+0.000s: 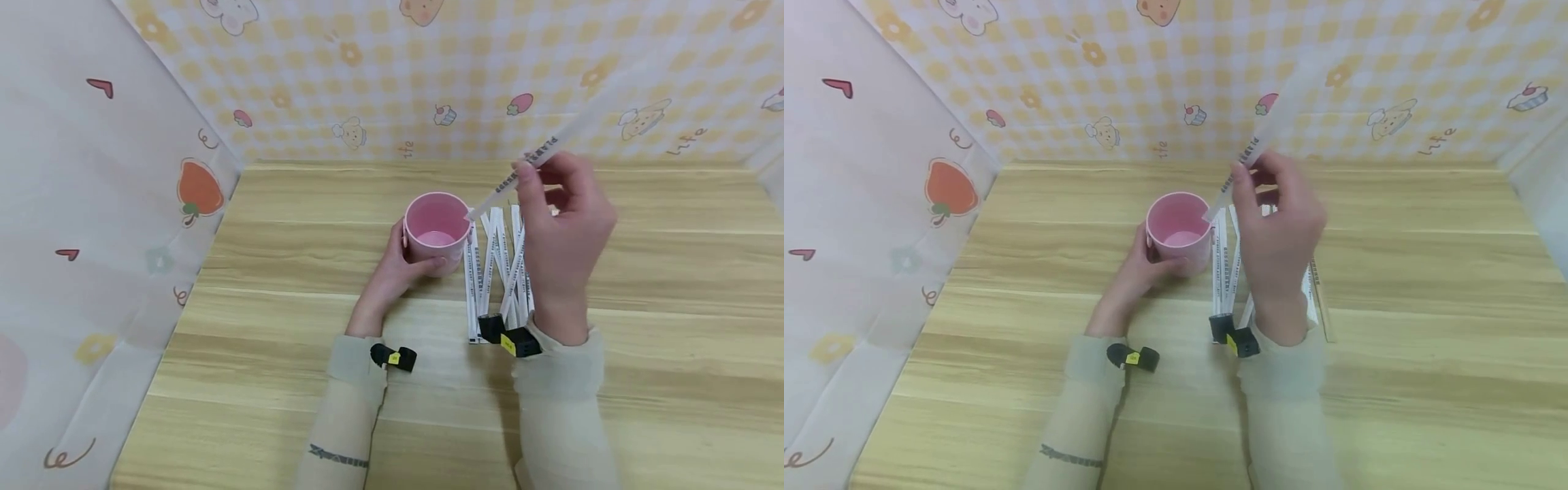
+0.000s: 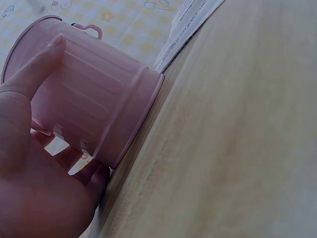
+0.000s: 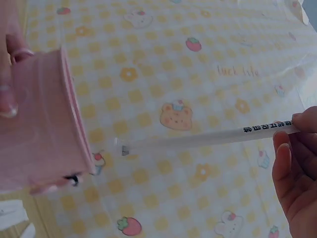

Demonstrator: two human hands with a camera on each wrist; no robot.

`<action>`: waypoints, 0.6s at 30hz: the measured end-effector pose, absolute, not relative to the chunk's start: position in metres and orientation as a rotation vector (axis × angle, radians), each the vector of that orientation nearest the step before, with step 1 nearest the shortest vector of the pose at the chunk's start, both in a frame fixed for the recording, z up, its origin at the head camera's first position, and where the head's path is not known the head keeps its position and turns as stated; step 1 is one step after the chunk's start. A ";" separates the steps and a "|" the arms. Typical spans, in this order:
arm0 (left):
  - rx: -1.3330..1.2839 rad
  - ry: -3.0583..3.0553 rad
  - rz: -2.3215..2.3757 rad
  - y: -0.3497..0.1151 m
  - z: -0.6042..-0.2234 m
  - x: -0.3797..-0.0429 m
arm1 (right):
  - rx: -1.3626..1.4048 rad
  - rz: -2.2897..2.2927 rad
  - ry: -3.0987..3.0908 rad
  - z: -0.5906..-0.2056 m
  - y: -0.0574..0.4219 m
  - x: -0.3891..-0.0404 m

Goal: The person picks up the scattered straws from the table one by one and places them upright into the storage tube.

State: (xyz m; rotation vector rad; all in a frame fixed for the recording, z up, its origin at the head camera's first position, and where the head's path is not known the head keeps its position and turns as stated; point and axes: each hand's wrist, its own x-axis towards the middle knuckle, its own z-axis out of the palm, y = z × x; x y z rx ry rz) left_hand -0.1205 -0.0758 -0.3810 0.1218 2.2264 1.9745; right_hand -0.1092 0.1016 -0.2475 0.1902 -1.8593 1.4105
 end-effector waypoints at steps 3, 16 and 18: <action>0.134 2.235 1.969 -0.076 -0.378 -0.119 | 0.250 1.394 -1.914 -0.262 0.099 -0.119; 0.103 2.251 1.928 -0.078 -0.376 -0.118 | 0.278 1.261 -2.355 -0.316 0.088 -0.149; 0.106 2.251 1.932 -0.078 -0.376 -0.118 | 0.262 1.253 -2.384 -0.319 0.088 -0.152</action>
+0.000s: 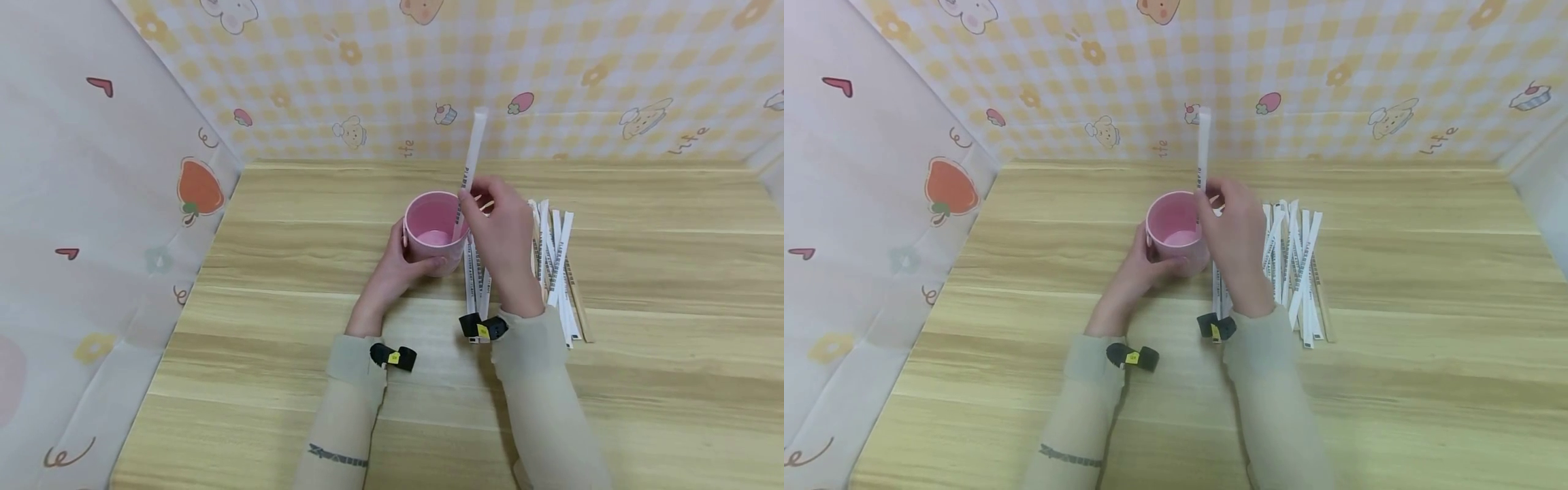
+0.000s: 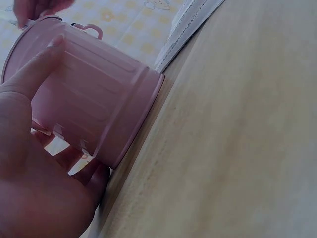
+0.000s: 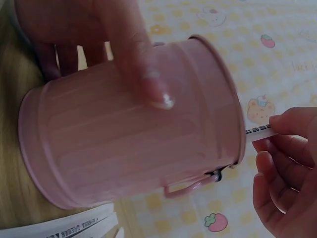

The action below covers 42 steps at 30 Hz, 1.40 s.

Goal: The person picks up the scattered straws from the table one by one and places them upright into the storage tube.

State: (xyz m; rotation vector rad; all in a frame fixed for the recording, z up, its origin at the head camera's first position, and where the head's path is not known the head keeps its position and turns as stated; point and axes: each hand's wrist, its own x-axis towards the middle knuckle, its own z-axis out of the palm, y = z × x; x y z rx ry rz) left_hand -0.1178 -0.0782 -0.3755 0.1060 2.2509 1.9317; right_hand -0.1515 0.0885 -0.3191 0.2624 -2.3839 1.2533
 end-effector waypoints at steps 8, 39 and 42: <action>0.107 2.226 1.962 -0.078 -0.380 -0.121 | 0.189 1.229 -2.548 -0.329 0.088 -0.156; 0.096 2.234 1.937 -0.079 -0.376 -0.120 | 0.086 1.238 -2.560 -0.340 0.091 -0.159; 0.090 2.238 1.935 -0.079 -0.376 -0.120 | 0.066 1.238 -2.547 -0.337 0.092 -0.160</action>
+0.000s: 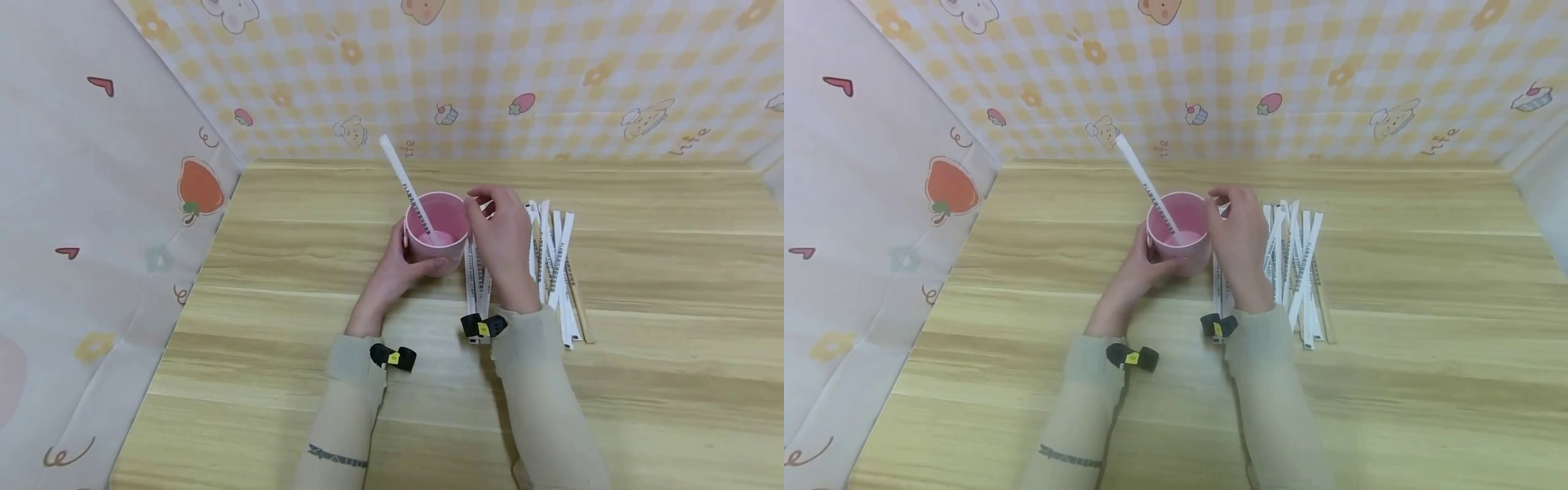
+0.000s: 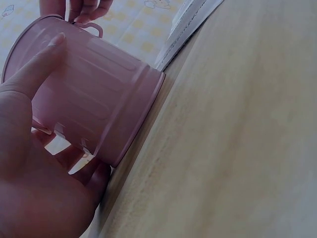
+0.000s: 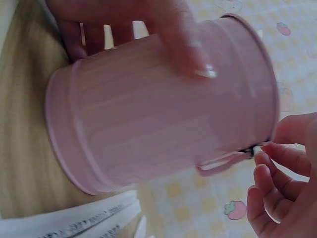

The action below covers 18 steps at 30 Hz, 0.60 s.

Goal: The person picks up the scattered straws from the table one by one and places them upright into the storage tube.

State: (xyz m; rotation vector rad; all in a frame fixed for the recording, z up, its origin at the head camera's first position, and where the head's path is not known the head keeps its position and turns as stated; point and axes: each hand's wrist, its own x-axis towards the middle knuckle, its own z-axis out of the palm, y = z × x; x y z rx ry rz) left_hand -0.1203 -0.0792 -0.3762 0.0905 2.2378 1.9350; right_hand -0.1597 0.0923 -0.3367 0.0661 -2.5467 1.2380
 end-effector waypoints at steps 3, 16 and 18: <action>0.090 2.234 1.940 -0.078 -0.376 -0.120 | 0.032 1.240 -2.546 -0.333 0.097 -0.159; 0.114 2.240 1.948 -0.078 -0.377 -0.119 | -0.154 1.224 -2.595 -0.339 0.140 -0.155; 0.116 2.254 1.940 -0.078 -0.377 -0.120 | -0.198 1.230 -2.597 -0.340 0.150 -0.154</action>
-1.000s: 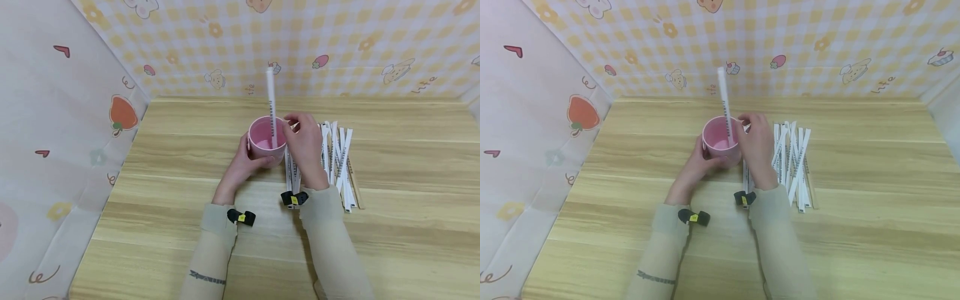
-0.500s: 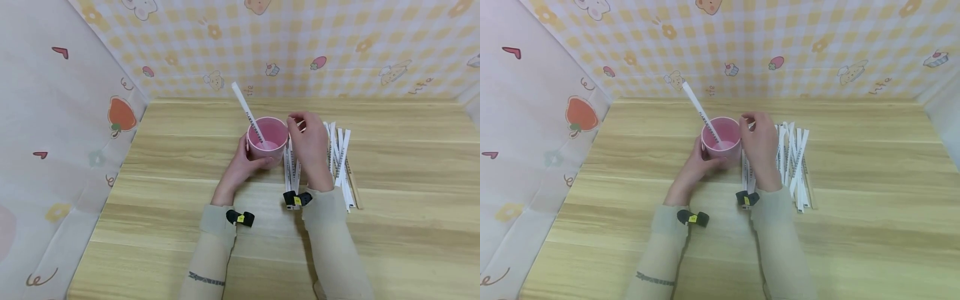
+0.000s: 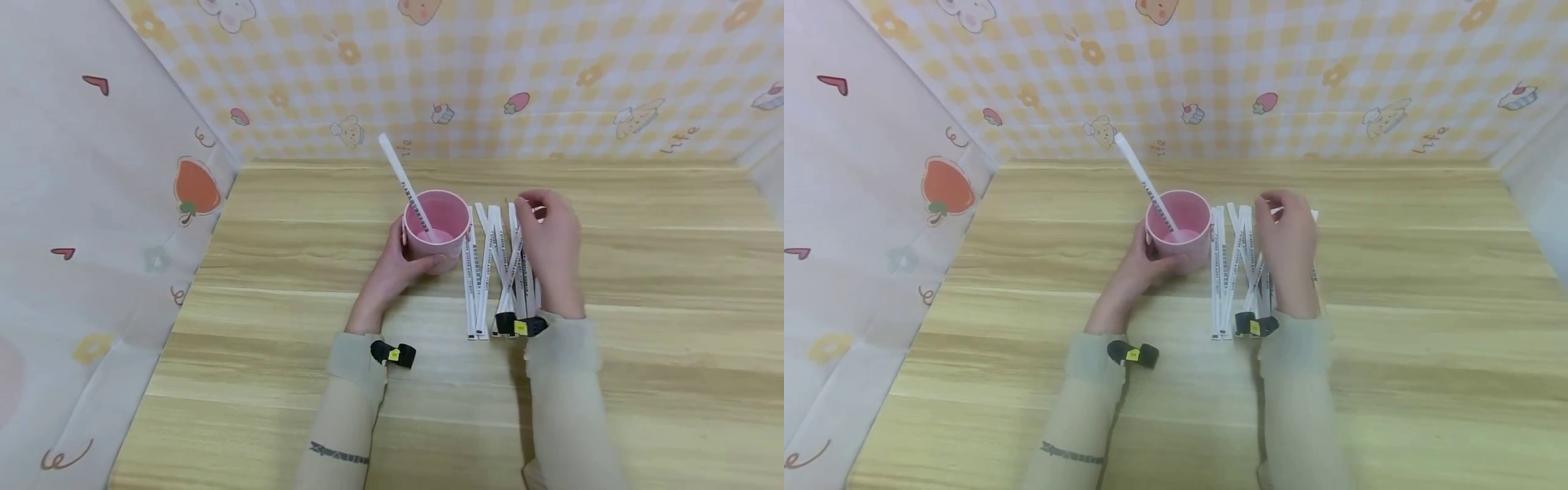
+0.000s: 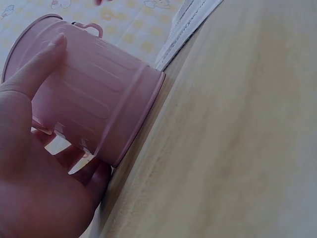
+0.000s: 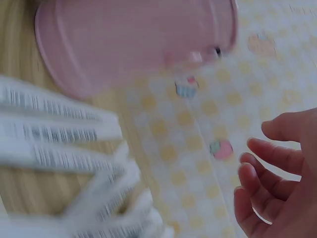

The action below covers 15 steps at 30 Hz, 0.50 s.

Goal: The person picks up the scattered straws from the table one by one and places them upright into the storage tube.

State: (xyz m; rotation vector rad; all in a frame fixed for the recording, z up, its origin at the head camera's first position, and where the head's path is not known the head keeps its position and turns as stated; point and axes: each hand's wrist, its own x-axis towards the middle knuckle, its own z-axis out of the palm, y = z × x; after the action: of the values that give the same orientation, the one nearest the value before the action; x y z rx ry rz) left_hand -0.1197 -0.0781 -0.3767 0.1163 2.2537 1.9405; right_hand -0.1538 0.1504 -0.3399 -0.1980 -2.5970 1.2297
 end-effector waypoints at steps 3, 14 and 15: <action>0.109 2.270 1.921 -0.078 -0.376 -0.120 | -0.298 1.247 -2.612 -0.340 0.167 -0.150; 0.060 2.262 1.908 -0.079 -0.377 -0.120 | -0.463 1.186 -2.813 -0.351 0.212 -0.142; 0.060 2.264 1.904 -0.079 -0.377 -0.120 | -0.469 1.188 -2.840 -0.352 0.214 -0.142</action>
State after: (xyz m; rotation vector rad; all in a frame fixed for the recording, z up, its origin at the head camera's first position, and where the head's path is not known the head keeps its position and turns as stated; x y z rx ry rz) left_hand -0.1203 -0.0787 -0.3768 0.0598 2.2644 1.9038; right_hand -0.1419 0.2141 -0.3522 -0.4693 -2.8403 1.1878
